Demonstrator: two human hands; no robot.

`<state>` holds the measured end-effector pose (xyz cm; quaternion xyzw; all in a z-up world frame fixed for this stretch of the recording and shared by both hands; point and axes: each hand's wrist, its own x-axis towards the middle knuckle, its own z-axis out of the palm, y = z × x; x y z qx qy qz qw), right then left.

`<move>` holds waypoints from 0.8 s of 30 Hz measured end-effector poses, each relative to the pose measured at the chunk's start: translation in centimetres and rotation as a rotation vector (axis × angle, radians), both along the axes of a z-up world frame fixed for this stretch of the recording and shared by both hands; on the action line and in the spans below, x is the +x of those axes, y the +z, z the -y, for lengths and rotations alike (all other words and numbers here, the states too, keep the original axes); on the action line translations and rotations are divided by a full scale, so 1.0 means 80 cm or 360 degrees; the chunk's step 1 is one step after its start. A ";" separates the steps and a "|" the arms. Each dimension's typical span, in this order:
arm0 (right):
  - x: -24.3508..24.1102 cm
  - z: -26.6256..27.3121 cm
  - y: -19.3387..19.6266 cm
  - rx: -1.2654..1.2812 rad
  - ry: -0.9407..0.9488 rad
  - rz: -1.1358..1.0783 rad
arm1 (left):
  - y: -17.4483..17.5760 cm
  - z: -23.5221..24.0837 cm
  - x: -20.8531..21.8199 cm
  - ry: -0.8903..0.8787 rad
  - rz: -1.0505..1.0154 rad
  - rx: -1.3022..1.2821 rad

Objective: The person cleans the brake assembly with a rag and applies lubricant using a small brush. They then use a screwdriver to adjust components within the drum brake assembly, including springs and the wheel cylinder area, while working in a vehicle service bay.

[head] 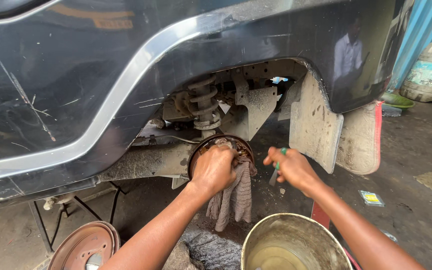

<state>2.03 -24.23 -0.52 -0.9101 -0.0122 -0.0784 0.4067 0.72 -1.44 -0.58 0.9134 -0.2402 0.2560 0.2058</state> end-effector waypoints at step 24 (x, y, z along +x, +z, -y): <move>0.028 -0.033 -0.017 0.0529 0.0113 0.0259 | -0.004 0.016 0.013 0.0151 -0.0102 -0.0300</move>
